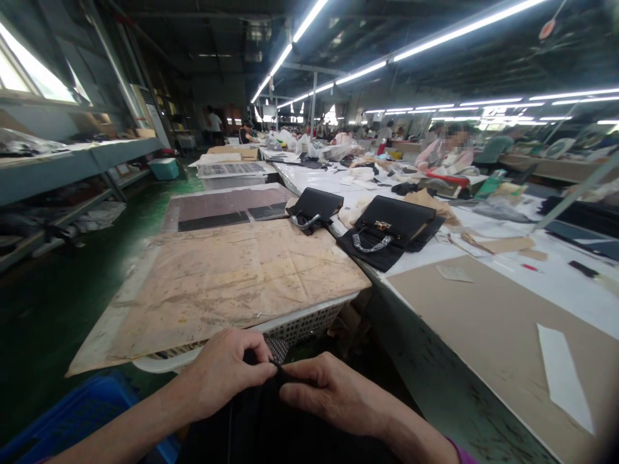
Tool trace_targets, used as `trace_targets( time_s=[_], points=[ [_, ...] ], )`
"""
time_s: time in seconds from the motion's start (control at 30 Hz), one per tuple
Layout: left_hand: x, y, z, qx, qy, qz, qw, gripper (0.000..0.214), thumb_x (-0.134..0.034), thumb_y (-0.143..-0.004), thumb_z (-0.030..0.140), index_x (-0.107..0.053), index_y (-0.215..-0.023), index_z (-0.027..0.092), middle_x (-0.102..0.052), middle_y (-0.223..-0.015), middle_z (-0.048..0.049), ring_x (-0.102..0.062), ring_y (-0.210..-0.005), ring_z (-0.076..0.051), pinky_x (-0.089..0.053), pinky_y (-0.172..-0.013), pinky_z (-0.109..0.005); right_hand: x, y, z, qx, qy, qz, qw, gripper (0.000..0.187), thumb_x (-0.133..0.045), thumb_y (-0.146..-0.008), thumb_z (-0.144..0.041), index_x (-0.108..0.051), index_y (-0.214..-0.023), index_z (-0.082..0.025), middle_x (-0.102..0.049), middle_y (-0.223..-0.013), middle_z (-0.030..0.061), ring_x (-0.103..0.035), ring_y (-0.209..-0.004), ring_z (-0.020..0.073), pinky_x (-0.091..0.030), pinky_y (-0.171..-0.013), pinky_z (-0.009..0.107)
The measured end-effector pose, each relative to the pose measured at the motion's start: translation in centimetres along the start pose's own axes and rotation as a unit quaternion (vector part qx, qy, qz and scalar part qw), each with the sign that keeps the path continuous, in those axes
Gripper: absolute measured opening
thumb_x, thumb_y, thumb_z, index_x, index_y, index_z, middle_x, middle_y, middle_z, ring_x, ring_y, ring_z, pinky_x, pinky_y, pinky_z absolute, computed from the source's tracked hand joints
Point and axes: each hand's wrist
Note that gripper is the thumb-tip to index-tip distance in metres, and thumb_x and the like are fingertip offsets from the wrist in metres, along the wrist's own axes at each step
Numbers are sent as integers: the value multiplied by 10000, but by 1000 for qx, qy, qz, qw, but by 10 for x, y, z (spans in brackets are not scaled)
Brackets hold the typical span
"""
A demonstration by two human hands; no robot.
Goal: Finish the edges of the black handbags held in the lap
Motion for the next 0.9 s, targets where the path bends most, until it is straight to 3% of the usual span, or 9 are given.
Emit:
trace_targets(
  time_s=[0.07, 0.17, 0.27, 0.37, 0.53, 0.67, 0.73, 0.8, 0.9],
  points=[
    [-1, 1, 2, 1, -7, 11, 1000, 151, -699, -752, 327, -679, -675, 198, -722, -729, 42, -643, -734, -170, -413, -654, -267, -2, -7, 3, -26, -7, 14, 1000, 338, -595, -923, -375, -481, -694, -155, -349, -639, -53, -292, -572, 67, -212, -479, 202],
    [0, 0, -1, 9, -17, 9, 1000, 127, -680, -754, 303, -679, -686, 195, -696, -687, 35, -624, -706, -173, -394, -632, -273, -3, -18, 10, -39, -12, 27, 999, 358, -592, -907, -325, -430, -635, -157, -298, -606, -53, -248, -550, 66, -174, -464, 221],
    [5, 1, -10, -6, 34, -19, 999, 104, -692, -735, 261, -648, -804, 197, -721, -864, 20, -630, -818, -185, -426, -707, -273, -3, -25, 16, -33, -19, 26, 999, 355, -573, -911, -289, -405, -626, -162, -303, -597, -53, -248, -541, 66, -176, -464, 229],
    [13, 6, -18, 3, 128, -42, 991, 303, -719, -692, 205, -554, -947, 209, -706, -1022, 9, -624, -898, -187, -443, -739, -264, -4, -26, 17, -40, -47, 24, 998, 319, -542, -926, -279, -443, -649, -157, -328, -608, -50, -262, -543, 67, -186, -467, 229],
    [28, 14, -26, 47, 116, -83, 989, 159, -675, -757, 260, -596, -874, 186, -665, -799, 40, -566, -737, -151, -391, -670, -248, -5, -23, 14, -72, -86, 14, 994, 266, -540, -925, -288, -525, -702, -144, -367, -614, -45, -291, -536, 73, -207, -463, 224],
    [35, 14, -30, 42, 136, -120, 983, 171, -627, -817, 289, -678, -937, 178, -711, -875, 13, -603, -809, -176, -415, -710, -257, -5, -23, 11, -71, -86, 0, 994, 260, -563, -922, -314, -612, -753, -123, -425, -633, -34, -337, -555, 81, -250, -475, 207],
    [36, 14, -31, 32, 160, -136, 977, 184, -626, -824, 274, -700, -964, 182, -733, -924, 7, -621, -858, -186, -433, -755, -258, -6, -24, 8, -34, -115, -5, 993, 231, -568, -924, -306, -690, -863, -119, -517, -701, -17, -438, -627, 100, -362, -567, 198],
    [35, 13, -31, 31, 171, -138, 975, 174, -641, -820, 270, -724, -951, 191, -741, -920, 15, -627, -865, -182, -442, -767, -250, -7, -25, 5, 12, -158, -11, 987, 237, -570, -930, -291, -730, -1028, -146, -614, -836, 3, -546, -784, 142, -449, -773, 243],
    [33, 12, -32, 40, 137, -114, 983, 168, -691, -797, 296, -758, -929, 216, -747, -886, 30, -639, -856, -179, -445, -760, -240, -10, -26, 5, 20, -190, -27, 981, 292, -575, -934, -286, -721, -1163, -178, -672, -971, 23, -595, -951, 204, -449, -921, 320]
  ],
)
Point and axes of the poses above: each hand's wrist, its own y-axis away from the middle knuckle, its own x-axis out of the back of the hand, z = x × y
